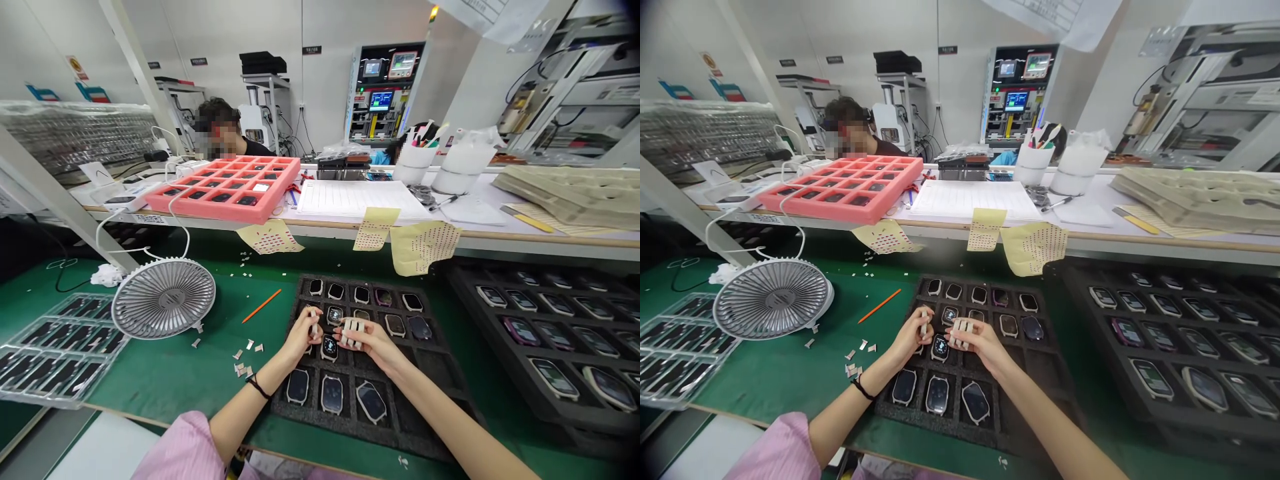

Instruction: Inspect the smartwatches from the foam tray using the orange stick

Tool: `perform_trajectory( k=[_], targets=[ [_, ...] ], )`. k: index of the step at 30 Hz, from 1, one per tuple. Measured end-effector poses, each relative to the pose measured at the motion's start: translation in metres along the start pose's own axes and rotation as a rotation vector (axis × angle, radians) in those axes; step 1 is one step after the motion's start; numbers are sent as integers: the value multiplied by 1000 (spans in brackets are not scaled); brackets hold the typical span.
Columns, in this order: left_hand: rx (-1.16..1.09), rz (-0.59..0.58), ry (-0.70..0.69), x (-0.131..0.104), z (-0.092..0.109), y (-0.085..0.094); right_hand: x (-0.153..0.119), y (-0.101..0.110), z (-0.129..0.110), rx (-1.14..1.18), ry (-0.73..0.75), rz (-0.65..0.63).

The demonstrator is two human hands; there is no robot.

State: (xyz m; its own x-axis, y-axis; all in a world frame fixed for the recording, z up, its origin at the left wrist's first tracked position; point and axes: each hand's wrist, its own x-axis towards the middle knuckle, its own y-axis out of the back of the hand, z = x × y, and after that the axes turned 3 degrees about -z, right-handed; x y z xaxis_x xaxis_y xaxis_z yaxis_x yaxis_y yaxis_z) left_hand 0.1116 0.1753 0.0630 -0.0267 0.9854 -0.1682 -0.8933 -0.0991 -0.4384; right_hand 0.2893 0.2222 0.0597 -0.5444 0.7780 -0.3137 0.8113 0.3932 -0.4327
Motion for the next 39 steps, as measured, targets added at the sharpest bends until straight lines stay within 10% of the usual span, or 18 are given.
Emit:
perform_trajectory(
  k=[39],
  targets=[
    [47,9,-4,1,-4,3,-3,-2,1,-9,11,-5]
  ],
)
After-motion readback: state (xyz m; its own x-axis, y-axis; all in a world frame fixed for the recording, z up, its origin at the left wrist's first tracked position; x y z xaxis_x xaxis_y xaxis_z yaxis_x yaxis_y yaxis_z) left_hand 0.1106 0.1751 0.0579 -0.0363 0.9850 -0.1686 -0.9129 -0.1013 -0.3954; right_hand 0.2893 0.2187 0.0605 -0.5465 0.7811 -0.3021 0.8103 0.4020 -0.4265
